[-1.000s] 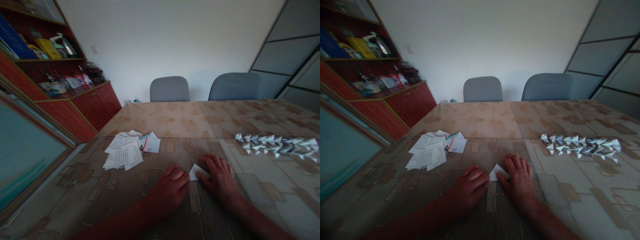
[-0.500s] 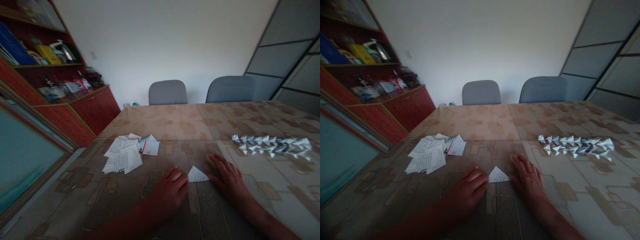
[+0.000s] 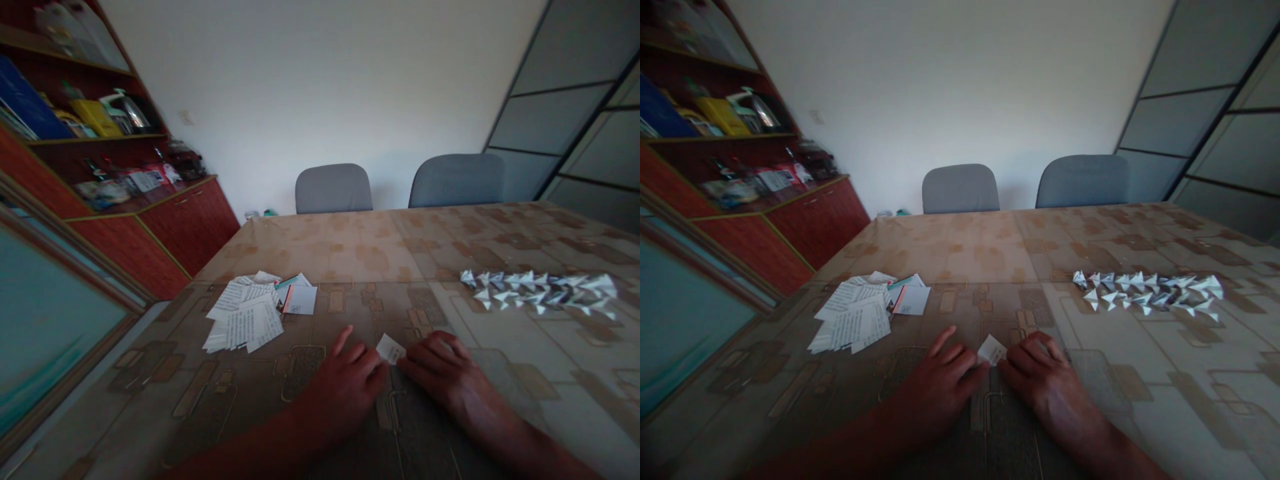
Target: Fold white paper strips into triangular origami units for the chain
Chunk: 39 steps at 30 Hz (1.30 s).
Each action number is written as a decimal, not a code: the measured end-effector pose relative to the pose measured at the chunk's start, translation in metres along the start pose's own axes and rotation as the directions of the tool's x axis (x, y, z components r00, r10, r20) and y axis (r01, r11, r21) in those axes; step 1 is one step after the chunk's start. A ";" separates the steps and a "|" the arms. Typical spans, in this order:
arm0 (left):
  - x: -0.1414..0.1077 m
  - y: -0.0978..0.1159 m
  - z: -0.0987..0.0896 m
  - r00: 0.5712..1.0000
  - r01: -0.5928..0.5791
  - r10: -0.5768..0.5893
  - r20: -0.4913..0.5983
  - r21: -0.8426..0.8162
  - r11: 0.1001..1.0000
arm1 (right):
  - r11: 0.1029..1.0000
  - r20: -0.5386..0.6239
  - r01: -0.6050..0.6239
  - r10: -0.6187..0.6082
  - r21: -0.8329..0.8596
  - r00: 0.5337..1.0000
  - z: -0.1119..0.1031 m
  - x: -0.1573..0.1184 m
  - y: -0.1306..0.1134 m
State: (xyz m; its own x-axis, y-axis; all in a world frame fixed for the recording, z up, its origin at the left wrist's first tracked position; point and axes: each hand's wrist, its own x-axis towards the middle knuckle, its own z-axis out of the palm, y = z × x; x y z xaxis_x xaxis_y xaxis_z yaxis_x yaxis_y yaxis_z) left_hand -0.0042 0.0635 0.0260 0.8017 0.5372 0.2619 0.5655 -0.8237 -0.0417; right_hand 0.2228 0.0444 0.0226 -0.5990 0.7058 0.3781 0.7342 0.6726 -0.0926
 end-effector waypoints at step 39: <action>0.029 -0.020 0.010 0.982 0.121 -0.143 -0.125 -0.164 0.979 | 0.957 -0.113 -0.116 0.150 0.265 0.982 0.007 0.025 0.015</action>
State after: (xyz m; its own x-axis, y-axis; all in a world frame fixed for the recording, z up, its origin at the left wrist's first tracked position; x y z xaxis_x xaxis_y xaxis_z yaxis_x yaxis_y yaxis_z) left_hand 0.0099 0.0978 0.0246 0.6824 0.6224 0.3833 0.6192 -0.7709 0.1494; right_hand 0.2162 0.0738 0.0247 -0.4418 0.7692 0.4616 0.6874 0.6209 -0.3768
